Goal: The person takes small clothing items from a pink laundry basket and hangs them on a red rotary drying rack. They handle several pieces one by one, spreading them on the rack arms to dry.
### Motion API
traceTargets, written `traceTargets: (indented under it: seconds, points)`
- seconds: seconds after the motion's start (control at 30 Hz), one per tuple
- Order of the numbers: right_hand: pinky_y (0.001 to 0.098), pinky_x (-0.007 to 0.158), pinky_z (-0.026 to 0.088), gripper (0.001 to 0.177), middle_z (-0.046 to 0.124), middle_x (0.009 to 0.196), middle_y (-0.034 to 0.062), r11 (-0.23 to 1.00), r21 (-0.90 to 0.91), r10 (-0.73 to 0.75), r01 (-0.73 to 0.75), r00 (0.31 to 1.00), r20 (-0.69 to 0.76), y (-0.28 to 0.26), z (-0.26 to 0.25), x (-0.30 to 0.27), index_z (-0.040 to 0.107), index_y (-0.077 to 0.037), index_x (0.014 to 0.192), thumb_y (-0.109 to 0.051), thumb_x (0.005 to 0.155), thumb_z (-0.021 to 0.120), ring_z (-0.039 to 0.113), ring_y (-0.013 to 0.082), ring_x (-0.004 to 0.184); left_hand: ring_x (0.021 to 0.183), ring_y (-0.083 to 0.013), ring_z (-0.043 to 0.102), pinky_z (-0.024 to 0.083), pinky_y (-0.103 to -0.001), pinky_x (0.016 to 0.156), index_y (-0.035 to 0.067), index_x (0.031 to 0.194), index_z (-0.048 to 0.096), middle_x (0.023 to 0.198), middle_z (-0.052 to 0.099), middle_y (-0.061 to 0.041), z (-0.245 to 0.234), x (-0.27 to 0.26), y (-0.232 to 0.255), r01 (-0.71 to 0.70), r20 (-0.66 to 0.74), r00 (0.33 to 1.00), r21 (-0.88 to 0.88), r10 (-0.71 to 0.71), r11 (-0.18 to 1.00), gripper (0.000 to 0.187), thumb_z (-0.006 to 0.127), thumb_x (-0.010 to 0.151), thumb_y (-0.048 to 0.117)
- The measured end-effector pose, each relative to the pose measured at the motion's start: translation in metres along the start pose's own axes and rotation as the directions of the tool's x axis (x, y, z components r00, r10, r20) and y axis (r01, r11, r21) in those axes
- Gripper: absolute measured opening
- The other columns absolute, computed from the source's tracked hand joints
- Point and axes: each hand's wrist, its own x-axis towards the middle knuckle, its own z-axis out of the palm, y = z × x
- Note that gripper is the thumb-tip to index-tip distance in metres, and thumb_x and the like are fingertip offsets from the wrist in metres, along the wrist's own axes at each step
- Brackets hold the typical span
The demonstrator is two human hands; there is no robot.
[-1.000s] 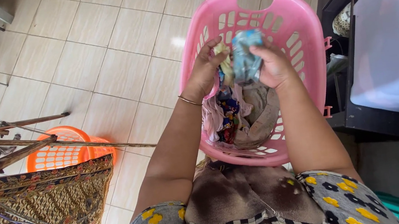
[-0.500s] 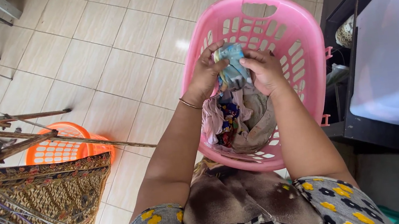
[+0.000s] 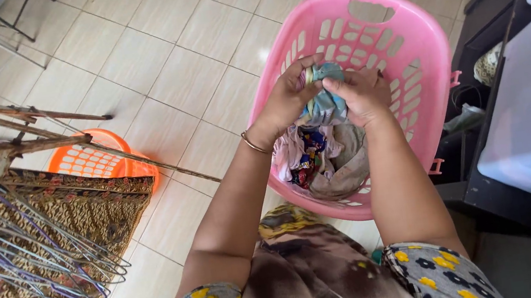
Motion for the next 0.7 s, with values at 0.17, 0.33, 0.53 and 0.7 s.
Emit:
traceTargets:
  seconds: [0.17, 0.33, 0.53, 0.7]
  points:
    - [0.0192, 0.056, 0.047, 0.019, 0.059, 0.065, -0.0041, 1.0, -0.003, -0.031, 0.031, 0.995, 0.098, -0.012, 0.016, -0.012, 0.067, -0.01, 0.078, -0.015, 0.085, 0.085, 0.057, 0.0062, 0.061, 0.098, -0.0066, 0.066, 0.057, -0.025, 0.091, 0.007, 0.143, 0.055, 0.106, 0.073, -0.006, 0.009, -0.025, 0.028, -0.062, -0.037, 0.997, 0.027, 0.063, 0.998, 0.048, 0.065, 0.097, -0.002]
    - [0.0215, 0.061, 0.048, 0.022, 0.058, 0.069, -0.0054, 0.994, -0.034, -0.097, 0.102, 0.985, 0.142, -0.015, 0.025, -0.025, 0.066, -0.009, 0.079, -0.015, 0.085, 0.087, 0.055, 0.0055, 0.067, 0.069, -0.0061, 0.066, 0.055, -0.019, 0.067, 0.006, 0.147, 0.046, 0.087, 0.075, -0.008, 0.015, -0.046, 0.046, -0.08, -0.031, 0.996, 0.072, 0.083, 0.994, 0.051, 0.063, 0.1, 0.002]
    - [0.0216, 0.056, 0.047, 0.024, 0.054, 0.063, -0.0025, 0.993, 0.014, -0.116, 0.115, 0.983, 0.144, -0.024, 0.037, -0.037, 0.065, -0.008, 0.075, -0.013, 0.09, 0.083, 0.054, 0.0072, 0.059, 0.073, -0.0083, 0.071, 0.057, -0.021, 0.069, 0.011, 0.154, 0.041, 0.083, 0.075, -0.012, 0.008, -0.069, 0.057, -0.093, 0.004, 0.996, -0.024, 0.093, 0.995, 0.056, 0.055, 0.1, -0.002]
    - [0.0206, 0.056, 0.047, 0.018, 0.055, 0.065, -0.0037, 0.985, -0.025, -0.166, 0.169, 0.981, 0.098, -0.042, 0.071, -0.058, 0.068, -0.007, 0.079, -0.01, 0.086, 0.084, 0.055, 0.005, 0.062, 0.1, -0.0171, 0.071, 0.059, -0.035, 0.093, 0.011, 0.158, 0.038, 0.115, 0.074, -0.019, -0.005, -0.096, 0.079, -0.161, 0.0, 0.987, -0.138, 0.162, 0.977, 0.058, 0.046, 0.102, -0.001]
